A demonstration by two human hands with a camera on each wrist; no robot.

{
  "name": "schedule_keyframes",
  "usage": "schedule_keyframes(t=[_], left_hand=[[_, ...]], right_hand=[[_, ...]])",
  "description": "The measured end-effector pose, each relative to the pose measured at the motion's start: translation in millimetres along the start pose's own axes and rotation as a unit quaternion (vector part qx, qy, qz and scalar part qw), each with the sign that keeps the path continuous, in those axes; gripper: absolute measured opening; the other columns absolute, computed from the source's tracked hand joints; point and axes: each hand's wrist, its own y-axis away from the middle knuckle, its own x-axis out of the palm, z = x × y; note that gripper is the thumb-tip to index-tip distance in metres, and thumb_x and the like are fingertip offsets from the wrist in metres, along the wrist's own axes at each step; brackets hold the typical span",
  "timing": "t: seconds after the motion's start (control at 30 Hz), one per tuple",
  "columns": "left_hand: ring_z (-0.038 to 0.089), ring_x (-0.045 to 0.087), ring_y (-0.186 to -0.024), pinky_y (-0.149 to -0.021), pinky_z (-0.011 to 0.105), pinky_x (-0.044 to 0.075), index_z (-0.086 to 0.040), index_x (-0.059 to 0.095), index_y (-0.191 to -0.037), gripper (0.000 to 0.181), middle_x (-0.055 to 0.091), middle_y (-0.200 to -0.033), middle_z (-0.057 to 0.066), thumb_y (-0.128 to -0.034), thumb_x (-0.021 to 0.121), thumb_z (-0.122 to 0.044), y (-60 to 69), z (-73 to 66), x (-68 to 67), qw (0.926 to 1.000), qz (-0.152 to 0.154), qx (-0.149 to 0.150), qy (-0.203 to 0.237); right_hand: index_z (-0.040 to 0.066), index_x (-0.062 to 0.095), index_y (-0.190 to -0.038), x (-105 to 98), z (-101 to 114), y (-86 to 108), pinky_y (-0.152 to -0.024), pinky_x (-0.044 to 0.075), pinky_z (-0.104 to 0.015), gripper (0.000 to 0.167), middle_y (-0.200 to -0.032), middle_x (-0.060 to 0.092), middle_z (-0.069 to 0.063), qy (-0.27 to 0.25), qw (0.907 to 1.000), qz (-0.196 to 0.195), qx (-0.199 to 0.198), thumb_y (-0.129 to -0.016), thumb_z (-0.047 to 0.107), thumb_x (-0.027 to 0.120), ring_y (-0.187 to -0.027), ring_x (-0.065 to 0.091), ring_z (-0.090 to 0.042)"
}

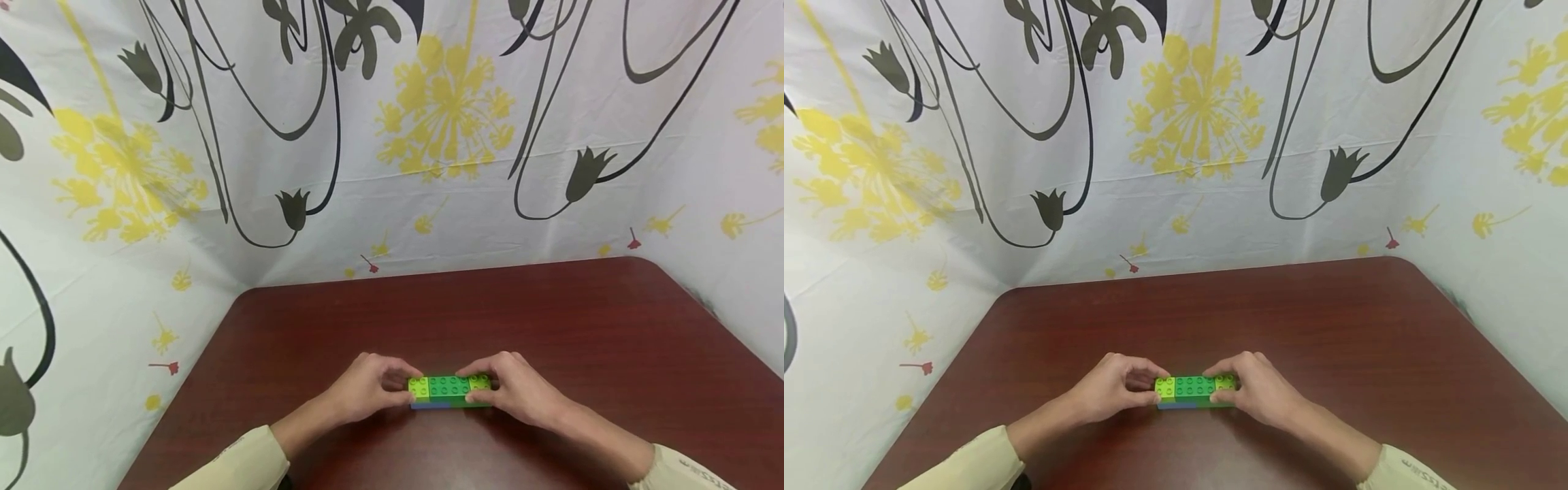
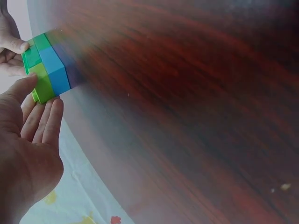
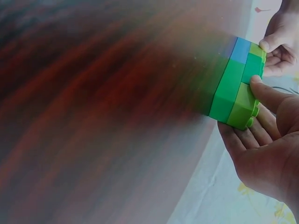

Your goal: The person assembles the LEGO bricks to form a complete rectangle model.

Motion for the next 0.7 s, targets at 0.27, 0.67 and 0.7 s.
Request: schedule_keyframes(t=[0.27,0.67,0.7], left_hand=[[0.004,0.072,-0.103,-0.087,0.022,0.058,-0.02,0.077,-0.12,0.028,0.075,-0.117,-0.01,-0.0934,0.085,-0.014,4.7,-2.1,3.9,0.9997,-0.004,-0.008,-0.024],[0.018,0.068,-0.124,-0.102,0.033,0.056,-0.014,0.06,-0.151,0.066,0.063,-0.148,-0.001,-0.0932,0.086,-0.031,13.1,-3.2,3.2,0.9974,-0.026,-0.002,-0.067],[0.019,0.067,-0.126,-0.104,0.034,0.055,-0.014,0.056,-0.155,0.07,0.06,-0.152,0.0,-0.0933,0.085,-0.032,13.9,-3.7,3.1,0.9973,-0.029,-0.005,-0.068]], right_hand=[[0.011,0.08,-0.122,1.6,-4.2,0.9,-0.072,0.057,-0.024,0.033,-0.114,0.078,-0.002,-0.008,0.9999,0.009,-0.007,-0.092,0.021,0.086,-0.091,0.067,-0.004],[0.004,0.068,-0.141,-6.7,-4.7,10.0,-0.09,0.06,-0.038,0.064,-0.135,0.071,-0.013,0.025,0.9997,-0.002,0.003,-0.088,0.033,0.089,-0.123,0.068,-0.032],[0.004,0.067,-0.142,-7.2,-4.5,11.3,-0.091,0.06,-0.041,0.065,-0.137,0.07,-0.013,0.026,0.9996,0.0,0.006,-0.088,0.033,0.088,-0.125,0.067,-0.034]])
